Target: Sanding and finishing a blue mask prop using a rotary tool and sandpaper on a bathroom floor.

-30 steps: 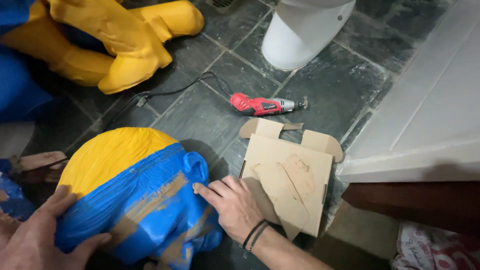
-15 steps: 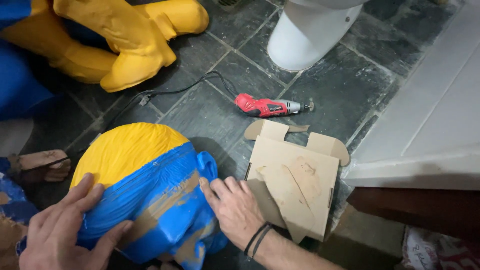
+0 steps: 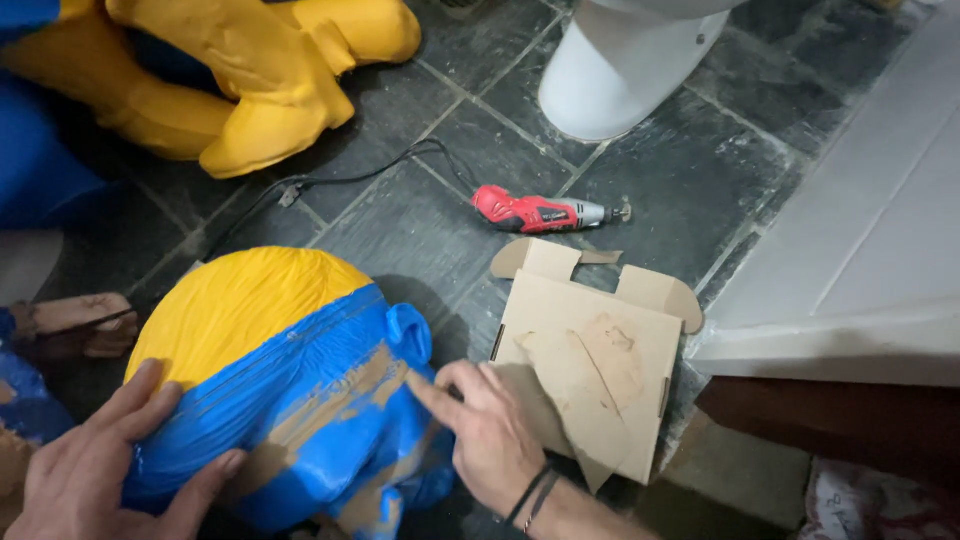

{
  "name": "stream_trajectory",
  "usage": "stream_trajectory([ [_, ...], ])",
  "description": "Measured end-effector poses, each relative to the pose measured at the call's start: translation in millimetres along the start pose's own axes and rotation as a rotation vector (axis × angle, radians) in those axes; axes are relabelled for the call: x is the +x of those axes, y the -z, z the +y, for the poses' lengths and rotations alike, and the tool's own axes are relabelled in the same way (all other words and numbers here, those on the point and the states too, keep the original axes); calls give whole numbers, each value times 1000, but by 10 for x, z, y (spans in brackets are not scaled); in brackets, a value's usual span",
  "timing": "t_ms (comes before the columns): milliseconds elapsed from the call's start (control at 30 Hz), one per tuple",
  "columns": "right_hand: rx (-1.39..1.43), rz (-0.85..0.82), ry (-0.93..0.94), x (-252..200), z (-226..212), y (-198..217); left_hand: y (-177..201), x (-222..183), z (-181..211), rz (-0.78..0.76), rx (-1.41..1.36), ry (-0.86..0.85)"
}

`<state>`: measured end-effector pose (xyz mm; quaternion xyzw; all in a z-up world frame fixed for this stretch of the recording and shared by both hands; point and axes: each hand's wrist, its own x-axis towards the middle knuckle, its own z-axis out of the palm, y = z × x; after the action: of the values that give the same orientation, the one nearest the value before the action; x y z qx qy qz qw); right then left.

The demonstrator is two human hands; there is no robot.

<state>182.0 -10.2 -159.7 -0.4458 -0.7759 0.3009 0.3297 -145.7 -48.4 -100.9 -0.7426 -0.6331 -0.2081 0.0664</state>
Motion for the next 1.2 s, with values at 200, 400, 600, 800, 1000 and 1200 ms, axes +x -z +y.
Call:
stream_trajectory([
  [200,-71,-90,46,7,47,-114,9,43,3,-43,-48,5],
  [400,-560,-171,141,123,-32,-190,161,128,452,30,73,129],
  [600,-801,-246,344,267,204,-256,177,192,519,50,64,154],
  [800,-662,-319,207,313,354,-79,57,112,354,83,7,142],
  [1000,-488,-203,243,206,202,-79,253,252,660,54,39,224],
  [1200,-447,-233,310,225,-108,-160,220,199,656,66,-3,243],
])
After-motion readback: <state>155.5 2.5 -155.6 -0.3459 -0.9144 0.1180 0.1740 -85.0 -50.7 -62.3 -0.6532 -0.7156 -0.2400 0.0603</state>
